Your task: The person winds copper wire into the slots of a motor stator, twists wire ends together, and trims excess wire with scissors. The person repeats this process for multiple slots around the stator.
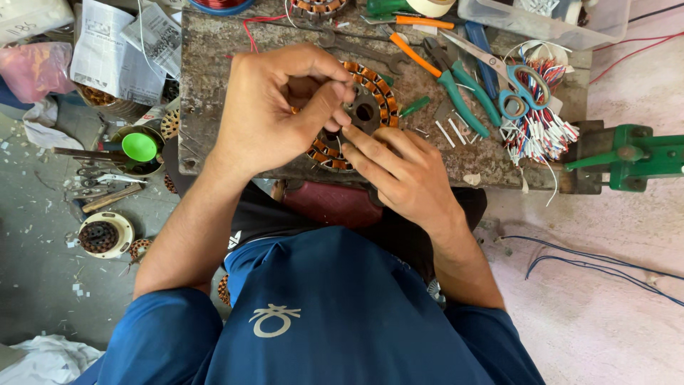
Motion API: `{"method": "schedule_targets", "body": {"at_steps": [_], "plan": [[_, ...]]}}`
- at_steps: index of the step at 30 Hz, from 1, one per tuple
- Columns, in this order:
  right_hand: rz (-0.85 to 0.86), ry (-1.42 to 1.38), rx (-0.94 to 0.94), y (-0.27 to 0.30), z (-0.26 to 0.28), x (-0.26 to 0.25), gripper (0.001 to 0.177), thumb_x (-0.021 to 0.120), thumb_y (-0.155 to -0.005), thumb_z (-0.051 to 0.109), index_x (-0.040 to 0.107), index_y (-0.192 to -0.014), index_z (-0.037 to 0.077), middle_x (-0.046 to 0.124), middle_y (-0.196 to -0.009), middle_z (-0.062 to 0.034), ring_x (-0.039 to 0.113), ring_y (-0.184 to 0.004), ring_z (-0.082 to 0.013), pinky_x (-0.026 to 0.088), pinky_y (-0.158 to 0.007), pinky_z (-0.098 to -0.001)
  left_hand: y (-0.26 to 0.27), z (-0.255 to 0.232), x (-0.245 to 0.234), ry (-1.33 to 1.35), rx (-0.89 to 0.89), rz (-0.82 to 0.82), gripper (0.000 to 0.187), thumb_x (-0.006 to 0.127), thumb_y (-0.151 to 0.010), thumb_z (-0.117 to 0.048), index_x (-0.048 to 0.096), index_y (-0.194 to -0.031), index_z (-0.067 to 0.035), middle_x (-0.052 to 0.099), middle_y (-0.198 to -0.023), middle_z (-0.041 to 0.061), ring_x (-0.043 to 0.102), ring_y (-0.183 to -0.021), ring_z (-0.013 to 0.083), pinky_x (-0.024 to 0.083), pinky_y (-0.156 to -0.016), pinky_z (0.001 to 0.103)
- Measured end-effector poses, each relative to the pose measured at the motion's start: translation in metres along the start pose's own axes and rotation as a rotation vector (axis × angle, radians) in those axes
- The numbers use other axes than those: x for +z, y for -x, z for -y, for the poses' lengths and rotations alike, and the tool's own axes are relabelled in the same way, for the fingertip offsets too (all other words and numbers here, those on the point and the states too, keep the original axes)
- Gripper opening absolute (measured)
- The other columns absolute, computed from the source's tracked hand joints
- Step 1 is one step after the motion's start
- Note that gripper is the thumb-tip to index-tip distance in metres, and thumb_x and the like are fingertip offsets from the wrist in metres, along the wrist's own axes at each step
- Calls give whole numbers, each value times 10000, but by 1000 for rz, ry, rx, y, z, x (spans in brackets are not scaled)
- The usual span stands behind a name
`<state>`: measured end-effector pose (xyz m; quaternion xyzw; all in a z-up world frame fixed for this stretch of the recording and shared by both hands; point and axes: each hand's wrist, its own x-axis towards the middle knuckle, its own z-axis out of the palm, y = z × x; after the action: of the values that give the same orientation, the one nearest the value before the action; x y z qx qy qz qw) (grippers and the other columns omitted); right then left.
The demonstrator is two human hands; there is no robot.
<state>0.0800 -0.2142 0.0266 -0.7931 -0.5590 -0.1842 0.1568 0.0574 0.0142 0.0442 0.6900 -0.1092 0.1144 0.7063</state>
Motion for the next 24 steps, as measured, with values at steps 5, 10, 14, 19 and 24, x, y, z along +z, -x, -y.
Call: {"method": "schedule_targets", "body": {"at_steps": [5,10,14,19,24], "plan": [[-42,-7,18,1,-3,1,348,717,-812,44,722,-1157,-1,673,-1164,-86,652,-1005,-274,548,-856,-412,6,14,3,-411,264,-63,50,781,-990,-5,742,-1014,-25,737,-933,64,668,-685,121,497,-594,277],[-130,-46,44,6,-8,4,246,759,-843,-22,711,-1084,-12,657,-1040,-103,653,-978,-287,563,-845,-398,21,27,16,-640,369,-19,110,797,-877,-17,733,-959,-53,667,-879,79,657,-818,263,537,-730,366],[-131,-31,55,10,-9,5,196,776,-868,-21,716,-1054,-10,653,-1009,-98,645,-934,-284,550,-799,-408,27,37,20,-732,337,84,136,789,-816,-20,741,-936,-62,631,-898,68,588,-903,296,516,-794,388],[-145,-39,85,9,-10,9,197,766,-863,-19,696,-1046,-8,651,-1017,-107,653,-928,-299,555,-805,-412,34,45,21,-713,320,118,152,799,-809,-29,756,-947,-77,611,-904,62,553,-919,296,496,-821,392],[-158,-191,182,7,-9,15,169,785,-909,-17,666,-1028,-1,661,-1000,-103,665,-900,-303,544,-768,-400,40,52,27,-638,290,51,152,805,-830,-27,746,-961,-79,616,-927,44,544,-932,275,483,-849,385]]}}
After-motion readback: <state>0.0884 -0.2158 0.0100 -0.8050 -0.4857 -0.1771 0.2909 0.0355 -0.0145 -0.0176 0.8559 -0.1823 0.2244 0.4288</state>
